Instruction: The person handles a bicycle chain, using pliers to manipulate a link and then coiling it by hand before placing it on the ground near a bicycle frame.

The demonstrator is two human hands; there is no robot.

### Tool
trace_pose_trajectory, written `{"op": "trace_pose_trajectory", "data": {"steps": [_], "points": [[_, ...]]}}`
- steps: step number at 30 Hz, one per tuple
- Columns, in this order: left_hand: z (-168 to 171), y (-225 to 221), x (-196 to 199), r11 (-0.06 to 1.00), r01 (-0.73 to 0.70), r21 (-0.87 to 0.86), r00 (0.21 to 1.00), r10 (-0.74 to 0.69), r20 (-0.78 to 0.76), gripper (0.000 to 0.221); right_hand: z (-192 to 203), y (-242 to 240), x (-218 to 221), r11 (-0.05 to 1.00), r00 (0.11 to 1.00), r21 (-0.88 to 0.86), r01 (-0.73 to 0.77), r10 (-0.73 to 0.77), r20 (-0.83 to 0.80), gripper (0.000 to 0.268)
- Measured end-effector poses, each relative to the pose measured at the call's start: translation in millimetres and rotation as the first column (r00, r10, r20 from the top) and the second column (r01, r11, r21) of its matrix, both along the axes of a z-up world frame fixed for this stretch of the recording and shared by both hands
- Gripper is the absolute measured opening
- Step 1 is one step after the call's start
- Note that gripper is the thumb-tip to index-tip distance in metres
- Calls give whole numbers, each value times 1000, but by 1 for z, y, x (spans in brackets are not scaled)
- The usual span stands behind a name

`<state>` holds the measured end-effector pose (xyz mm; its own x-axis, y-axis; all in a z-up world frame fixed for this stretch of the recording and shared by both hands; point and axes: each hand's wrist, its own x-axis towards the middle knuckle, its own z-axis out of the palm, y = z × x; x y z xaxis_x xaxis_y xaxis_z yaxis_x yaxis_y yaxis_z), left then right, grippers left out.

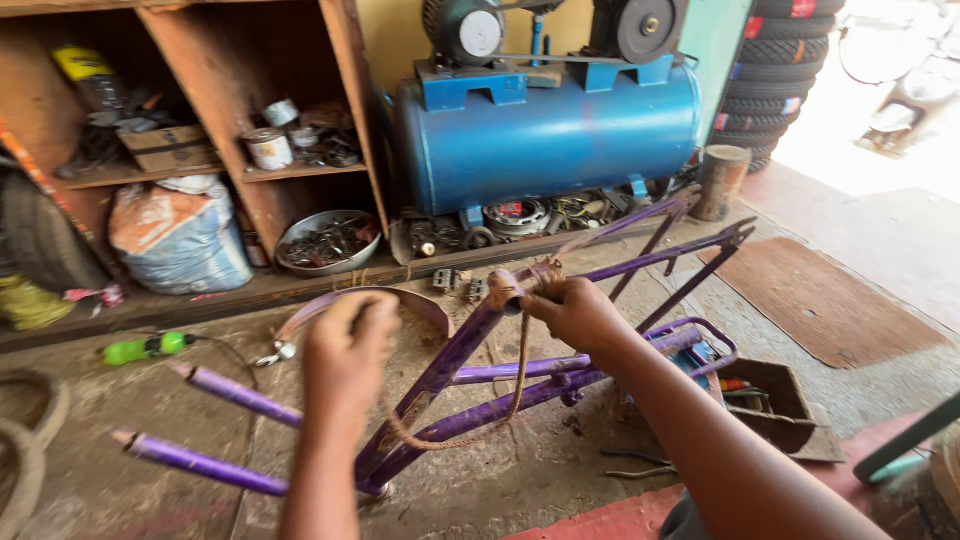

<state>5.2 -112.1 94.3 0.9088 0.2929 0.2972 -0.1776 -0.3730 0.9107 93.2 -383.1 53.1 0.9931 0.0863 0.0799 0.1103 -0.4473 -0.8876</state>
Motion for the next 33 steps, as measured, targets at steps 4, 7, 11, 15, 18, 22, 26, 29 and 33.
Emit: {"op": "trace_pose_trajectory", "data": {"steps": [4, 7, 11, 15, 18, 22, 26, 29, 33], "points": [[7, -36, 2, 992, 120, -27, 992, -119, 44, 20, 34, 35, -35, 987, 988, 147, -68, 46, 150, 29], [9, -53, 10, 981, 181, -72, 978, -172, 115, 21, 41, 56, -46, 983, 928, 132, -128, 72, 367, 29], [13, -56, 12, 972, 220, -87, 963, -202, 176, 21, 42, 79, -44, 944, 826, 222, -243, 81, 558, 27], [26, -49, 8, 993, 114, 8, 984, -114, 140, 19, 56, 88, -32, 806, 988, 579, -121, 40, 152, 30], [29, -42, 8, 990, 98, 105, 987, -110, 117, 18, 67, 84, -16, 507, 990, 860, -57, 142, -18, 31], [24, -34, 8, 975, 134, 180, 979, -158, 126, 18, 77, 80, -8, 351, 987, 936, 20, 143, -74, 35], [17, -20, 13, 958, 224, 178, 969, -199, -147, 19, 90, 80, -7, 345, 1000, 939, 18, -3, -18, 30], [18, 1, 19, 974, 192, 120, 976, -177, -129, 19, 91, 86, -8, 481, 983, 860, -172, 24, 183, 28], [18, 23, 18, 974, 129, -185, 991, -121, 55, 26, 79, 102, -11, 666, 945, 673, -321, 180, 273, 24]]}}
